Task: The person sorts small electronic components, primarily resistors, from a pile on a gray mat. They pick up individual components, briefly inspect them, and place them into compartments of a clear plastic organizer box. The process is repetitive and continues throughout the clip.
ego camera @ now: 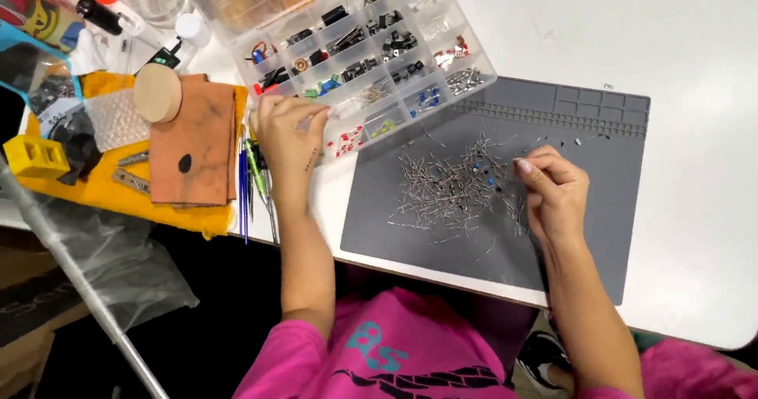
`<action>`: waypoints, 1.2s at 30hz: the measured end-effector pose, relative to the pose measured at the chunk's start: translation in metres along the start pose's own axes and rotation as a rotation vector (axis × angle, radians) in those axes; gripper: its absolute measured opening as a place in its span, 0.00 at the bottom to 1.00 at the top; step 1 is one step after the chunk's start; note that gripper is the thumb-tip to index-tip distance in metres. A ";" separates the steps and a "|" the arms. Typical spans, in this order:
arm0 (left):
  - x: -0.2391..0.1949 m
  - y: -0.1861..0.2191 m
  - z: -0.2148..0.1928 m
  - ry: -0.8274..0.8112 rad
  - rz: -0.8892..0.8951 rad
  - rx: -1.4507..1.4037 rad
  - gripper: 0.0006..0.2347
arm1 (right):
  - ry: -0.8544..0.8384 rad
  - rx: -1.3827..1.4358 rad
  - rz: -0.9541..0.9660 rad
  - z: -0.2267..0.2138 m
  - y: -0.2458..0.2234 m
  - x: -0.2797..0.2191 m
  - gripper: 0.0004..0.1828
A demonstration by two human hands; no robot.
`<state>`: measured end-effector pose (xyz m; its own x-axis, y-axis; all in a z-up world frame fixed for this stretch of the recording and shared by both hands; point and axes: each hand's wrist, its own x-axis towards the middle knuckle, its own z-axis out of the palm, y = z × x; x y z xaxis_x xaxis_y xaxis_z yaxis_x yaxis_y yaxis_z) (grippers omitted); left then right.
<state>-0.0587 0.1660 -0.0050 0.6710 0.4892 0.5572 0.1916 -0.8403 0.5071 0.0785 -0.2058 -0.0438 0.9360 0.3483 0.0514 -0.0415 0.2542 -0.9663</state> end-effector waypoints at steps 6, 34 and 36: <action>-0.010 -0.005 0.010 -0.084 -0.007 0.211 0.06 | 0.091 0.049 0.009 0.009 -0.003 0.004 0.08; -0.046 0.118 0.086 -0.592 0.237 -0.176 0.11 | -0.100 -0.701 -0.257 0.026 -0.017 0.006 0.08; -0.043 0.119 0.082 -0.624 0.255 -0.181 0.14 | -0.102 -0.703 -0.250 0.026 -0.017 0.006 0.08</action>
<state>-0.0061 0.0259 -0.0221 0.9757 0.0104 0.2189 -0.1129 -0.8322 0.5428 0.0755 -0.1848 -0.0207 0.8499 0.4461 0.2805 0.4328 -0.2873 -0.8545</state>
